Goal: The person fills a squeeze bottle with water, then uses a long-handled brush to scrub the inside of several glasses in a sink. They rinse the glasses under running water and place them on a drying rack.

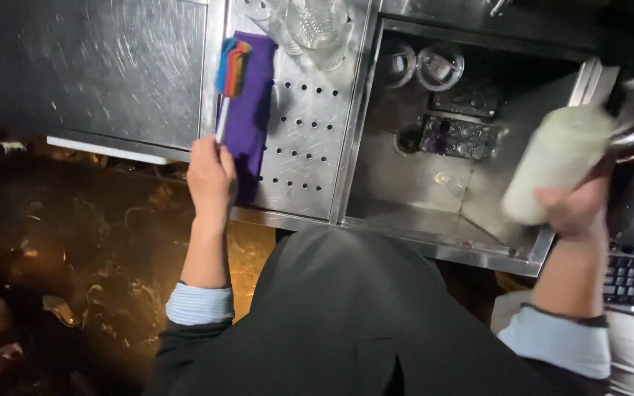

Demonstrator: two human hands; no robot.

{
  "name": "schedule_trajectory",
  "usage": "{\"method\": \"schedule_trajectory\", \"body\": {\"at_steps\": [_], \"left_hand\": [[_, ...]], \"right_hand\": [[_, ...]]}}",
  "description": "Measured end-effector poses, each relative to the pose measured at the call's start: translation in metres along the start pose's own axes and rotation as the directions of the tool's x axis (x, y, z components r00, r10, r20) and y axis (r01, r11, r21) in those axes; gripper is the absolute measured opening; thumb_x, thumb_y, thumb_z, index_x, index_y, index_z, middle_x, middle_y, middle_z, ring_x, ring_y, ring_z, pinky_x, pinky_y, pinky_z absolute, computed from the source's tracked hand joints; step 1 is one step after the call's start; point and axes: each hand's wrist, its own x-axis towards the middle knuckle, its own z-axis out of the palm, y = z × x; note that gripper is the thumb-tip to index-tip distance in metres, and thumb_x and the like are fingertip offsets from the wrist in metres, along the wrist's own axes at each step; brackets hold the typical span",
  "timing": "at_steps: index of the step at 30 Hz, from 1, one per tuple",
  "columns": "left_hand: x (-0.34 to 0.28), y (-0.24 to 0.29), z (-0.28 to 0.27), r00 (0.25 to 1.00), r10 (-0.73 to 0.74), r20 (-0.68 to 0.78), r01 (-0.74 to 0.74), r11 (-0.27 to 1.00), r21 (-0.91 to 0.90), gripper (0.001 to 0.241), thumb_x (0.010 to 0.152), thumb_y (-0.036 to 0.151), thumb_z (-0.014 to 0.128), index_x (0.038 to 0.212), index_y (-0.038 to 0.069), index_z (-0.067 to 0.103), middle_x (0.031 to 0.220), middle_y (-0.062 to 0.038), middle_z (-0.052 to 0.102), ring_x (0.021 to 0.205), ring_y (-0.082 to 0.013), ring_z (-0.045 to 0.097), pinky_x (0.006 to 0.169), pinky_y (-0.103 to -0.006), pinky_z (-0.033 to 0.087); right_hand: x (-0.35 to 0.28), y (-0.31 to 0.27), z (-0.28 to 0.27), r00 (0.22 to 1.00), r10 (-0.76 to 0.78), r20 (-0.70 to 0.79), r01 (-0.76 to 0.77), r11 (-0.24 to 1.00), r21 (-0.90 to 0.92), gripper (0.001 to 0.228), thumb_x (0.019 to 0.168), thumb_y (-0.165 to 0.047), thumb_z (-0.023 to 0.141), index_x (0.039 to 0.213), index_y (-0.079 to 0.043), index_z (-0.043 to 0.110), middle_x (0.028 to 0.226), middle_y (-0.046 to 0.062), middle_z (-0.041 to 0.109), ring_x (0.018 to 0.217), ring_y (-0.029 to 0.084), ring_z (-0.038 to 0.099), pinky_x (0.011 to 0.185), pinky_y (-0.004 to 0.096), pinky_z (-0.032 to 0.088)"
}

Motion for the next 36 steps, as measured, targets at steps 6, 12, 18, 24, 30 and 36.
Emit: {"method": "schedule_trajectory", "body": {"at_steps": [6,12,18,24,30,36], "left_hand": [[-0.025,0.102,-0.011,0.892,-0.108,0.439,0.185,0.973,-0.138,0.021,0.095,0.022,0.046,0.103,0.010,0.061,0.085,-0.015,0.068,0.078,-0.0381,0.062,0.071,-0.0478,0.042],[-0.047,0.129,0.030,0.726,0.147,0.671,-0.017,0.980,-0.197,0.040,0.091,0.017,0.050,0.130,0.019,0.059,0.104,-0.012,0.076,0.091,-0.0409,0.068,0.078,-0.0491,0.049],[-0.048,0.166,0.036,0.622,0.263,0.737,-0.120,0.963,-0.242,0.035,0.095,0.017,0.049,0.129,0.015,0.057,0.096,-0.012,0.074,0.083,-0.0406,0.067,0.072,-0.0519,0.048],[-0.055,0.167,0.050,0.608,0.327,0.723,-0.147,0.942,-0.302,0.041,0.095,0.015,0.050,0.135,0.012,0.056,0.099,-0.012,0.073,0.085,-0.0400,0.067,0.075,-0.0493,0.049],[-0.058,0.164,0.050,0.595,0.296,0.747,-0.131,0.953,-0.273,0.038,0.098,0.016,0.049,0.135,0.012,0.057,0.106,-0.012,0.073,0.088,-0.0405,0.067,0.076,-0.0504,0.049],[-0.055,0.171,0.039,0.575,0.274,0.771,-0.095,0.958,-0.269,0.041,0.098,0.017,0.048,0.137,0.008,0.057,0.105,-0.015,0.074,0.090,-0.0386,0.069,0.078,-0.0494,0.051]], "right_hand": [[-0.001,-0.055,0.073,0.945,0.248,0.213,-0.134,0.888,-0.441,0.099,0.059,-0.029,0.094,0.131,-0.013,0.029,0.139,0.017,0.049,0.122,0.034,0.056,0.094,0.047,0.048],[0.021,-0.097,0.058,0.943,0.171,0.286,0.096,0.681,-0.726,0.093,0.070,-0.041,0.085,0.146,0.001,0.054,0.132,0.018,0.059,0.117,0.038,0.061,0.094,0.049,0.049],[0.040,-0.138,0.057,0.778,0.552,0.302,0.042,0.433,-0.900,0.091,0.073,-0.057,0.077,0.151,-0.019,0.049,0.131,0.009,0.063,0.104,0.034,0.069,0.077,0.048,0.057],[0.045,-0.145,0.063,0.678,0.627,0.384,0.221,0.325,-0.920,0.085,0.082,-0.061,0.067,0.153,-0.021,0.042,0.130,0.006,0.061,0.103,0.034,0.072,0.074,0.050,0.062],[0.058,-0.162,0.068,0.606,0.707,0.365,0.226,0.287,-0.931,0.073,0.086,-0.060,0.065,0.146,-0.023,0.045,0.123,0.004,0.064,0.098,0.034,0.074,0.076,0.049,0.061],[0.061,-0.166,0.060,0.646,0.702,0.300,0.190,0.233,-0.954,0.071,0.087,-0.059,0.064,0.146,-0.021,0.047,0.123,0.005,0.066,0.101,0.031,0.074,0.081,0.049,0.063]]}}
